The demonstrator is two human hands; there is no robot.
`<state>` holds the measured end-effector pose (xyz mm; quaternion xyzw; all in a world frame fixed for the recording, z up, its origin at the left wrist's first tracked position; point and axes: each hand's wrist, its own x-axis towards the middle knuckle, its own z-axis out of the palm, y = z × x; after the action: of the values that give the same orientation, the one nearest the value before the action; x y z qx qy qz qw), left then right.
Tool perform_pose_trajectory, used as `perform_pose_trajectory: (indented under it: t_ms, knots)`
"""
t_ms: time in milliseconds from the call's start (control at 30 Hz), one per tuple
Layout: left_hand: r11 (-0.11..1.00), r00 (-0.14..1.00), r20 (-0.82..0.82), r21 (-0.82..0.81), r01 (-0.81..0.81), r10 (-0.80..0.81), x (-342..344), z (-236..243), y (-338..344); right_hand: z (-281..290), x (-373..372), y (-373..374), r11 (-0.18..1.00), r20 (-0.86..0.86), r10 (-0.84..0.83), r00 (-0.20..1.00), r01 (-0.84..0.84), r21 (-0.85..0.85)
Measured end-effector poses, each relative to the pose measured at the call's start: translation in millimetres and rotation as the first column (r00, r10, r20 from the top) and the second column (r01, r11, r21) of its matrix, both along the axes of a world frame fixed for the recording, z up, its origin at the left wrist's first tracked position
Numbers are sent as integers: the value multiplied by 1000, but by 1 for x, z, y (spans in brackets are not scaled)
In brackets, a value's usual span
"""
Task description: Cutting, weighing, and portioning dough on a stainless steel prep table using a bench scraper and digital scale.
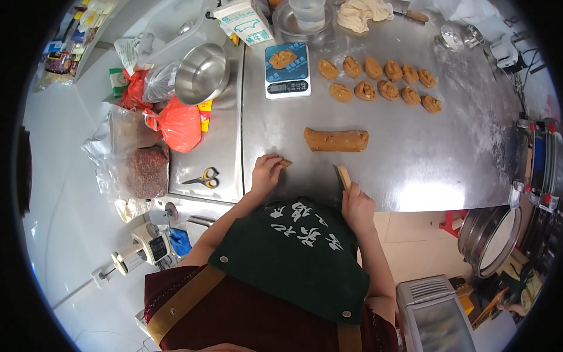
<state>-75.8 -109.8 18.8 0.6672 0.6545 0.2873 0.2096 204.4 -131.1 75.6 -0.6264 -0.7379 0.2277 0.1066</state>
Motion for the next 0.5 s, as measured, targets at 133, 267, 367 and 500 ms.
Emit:
perform_pose_trajectory:
  t_ms: [133,267,367,500]
  knots:
    - [997,999,29,-68,47,-45,5,7,7,-2,0,0,1000,-10,-5,1000,5,23]
    - [999,999,-47,48,23,-21,4,14,59,2,-2,3,999,-17,-11,1000,12,42]
    - [964,990,-140,258,59,-23,-2,21,143,0,-2,3,999,-7,-18,1000,18,32]
    - [956,942,-331,289,55,46,16,34,239,3,1,-2,998,8,-64,998,64,-1]
